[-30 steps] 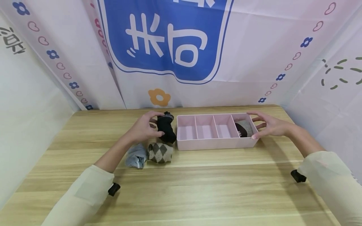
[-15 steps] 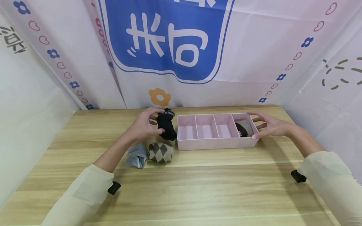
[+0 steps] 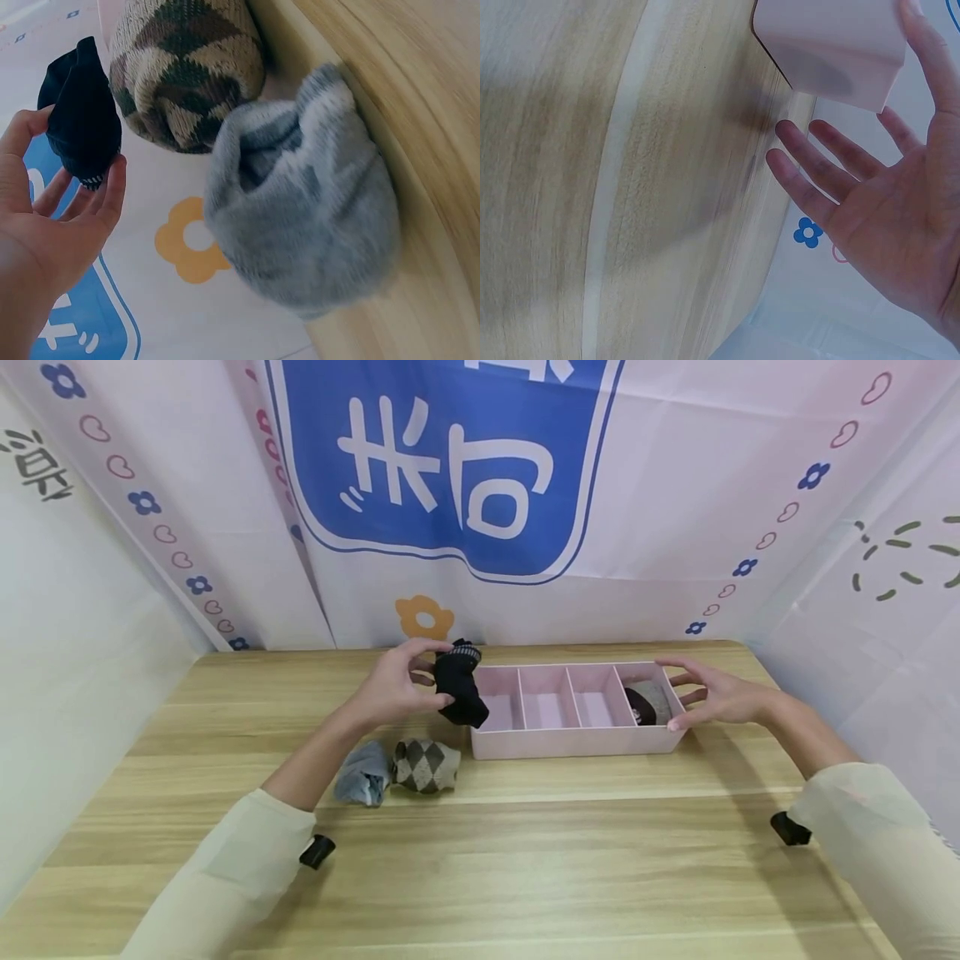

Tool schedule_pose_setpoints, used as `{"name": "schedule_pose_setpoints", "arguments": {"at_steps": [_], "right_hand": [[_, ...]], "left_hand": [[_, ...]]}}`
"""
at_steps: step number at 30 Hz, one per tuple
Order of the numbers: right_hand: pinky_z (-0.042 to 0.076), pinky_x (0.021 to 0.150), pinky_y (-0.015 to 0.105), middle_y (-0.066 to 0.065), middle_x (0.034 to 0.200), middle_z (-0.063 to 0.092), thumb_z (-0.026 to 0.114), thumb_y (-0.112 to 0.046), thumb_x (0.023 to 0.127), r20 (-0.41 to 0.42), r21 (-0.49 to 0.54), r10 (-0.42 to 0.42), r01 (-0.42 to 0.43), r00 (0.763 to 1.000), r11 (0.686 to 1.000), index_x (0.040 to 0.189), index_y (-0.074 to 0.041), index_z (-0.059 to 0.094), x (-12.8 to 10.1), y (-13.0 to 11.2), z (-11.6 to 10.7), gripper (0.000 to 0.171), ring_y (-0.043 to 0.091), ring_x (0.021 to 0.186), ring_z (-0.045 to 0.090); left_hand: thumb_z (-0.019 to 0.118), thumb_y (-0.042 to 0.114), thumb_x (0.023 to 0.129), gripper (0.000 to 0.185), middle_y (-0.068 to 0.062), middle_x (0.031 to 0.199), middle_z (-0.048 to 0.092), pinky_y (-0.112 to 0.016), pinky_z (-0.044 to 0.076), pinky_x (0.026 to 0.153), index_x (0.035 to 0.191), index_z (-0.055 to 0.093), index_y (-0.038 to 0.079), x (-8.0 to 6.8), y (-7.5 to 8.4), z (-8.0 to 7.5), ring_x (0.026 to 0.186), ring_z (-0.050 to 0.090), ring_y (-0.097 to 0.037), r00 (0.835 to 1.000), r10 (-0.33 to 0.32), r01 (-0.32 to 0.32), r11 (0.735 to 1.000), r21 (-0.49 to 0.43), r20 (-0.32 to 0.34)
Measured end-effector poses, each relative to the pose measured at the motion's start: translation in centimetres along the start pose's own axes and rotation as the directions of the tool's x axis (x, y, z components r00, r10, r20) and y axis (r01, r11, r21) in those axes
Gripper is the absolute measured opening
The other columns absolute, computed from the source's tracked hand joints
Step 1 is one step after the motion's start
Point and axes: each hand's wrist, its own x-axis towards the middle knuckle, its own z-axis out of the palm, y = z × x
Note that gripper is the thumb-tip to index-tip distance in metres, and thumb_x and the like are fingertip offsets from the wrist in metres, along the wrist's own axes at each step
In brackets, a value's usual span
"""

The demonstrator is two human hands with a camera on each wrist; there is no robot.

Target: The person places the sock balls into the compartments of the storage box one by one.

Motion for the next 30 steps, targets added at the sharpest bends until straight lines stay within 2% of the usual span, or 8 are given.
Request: {"name": "schedule_pose_setpoints", "arguments": {"at_steps": [7,18,30], "right_hand": [[0.054,0.097,0.059,0.041,0.156,0.027,0.082,-0.010,0.085,0.006,0.009,0.016,-0.016,1.000,1.000,0.164,-0.008,0.014,0.3,0.0,0.1,0.104,0.060,0.130,0.049],[0.055,0.096,0.054,0.042,0.154,0.029,0.082,-0.008,0.085,0.013,0.004,0.008,-0.008,1.000,1.000,0.163,-0.006,0.014,0.7,-0.1,0.1,0.104,0.059,0.128,0.050],[0.054,0.097,0.057,0.041,0.154,0.029,0.082,-0.010,0.085,0.005,0.005,0.031,-0.031,1.000,1.000,0.164,-0.008,0.013,0.0,-0.1,0.0,0.105,0.060,0.129,0.049]], "left_hand": [[0.083,0.002,0.080,0.072,-0.017,0.149,0.050,-0.049,0.056,0.099,0.146,0.055,0.005,0.4,0.8,0.7,0.118,0.063,-0.037,1.000,-0.008,0.008,1.000,-0.011,0.008],[0.083,0.000,0.080,0.070,-0.016,0.146,0.053,-0.048,0.056,0.099,0.144,0.057,0.004,0.4,1.0,0.9,0.117,0.064,-0.036,1.000,0.020,-0.020,1.000,-0.020,0.001],[0.084,0.003,0.081,0.071,-0.015,0.143,0.053,-0.049,0.055,0.099,0.146,0.055,0.006,2.0,2.4,2.3,0.117,0.064,-0.034,0.998,0.050,-0.049,0.997,-0.052,0.029]]}}
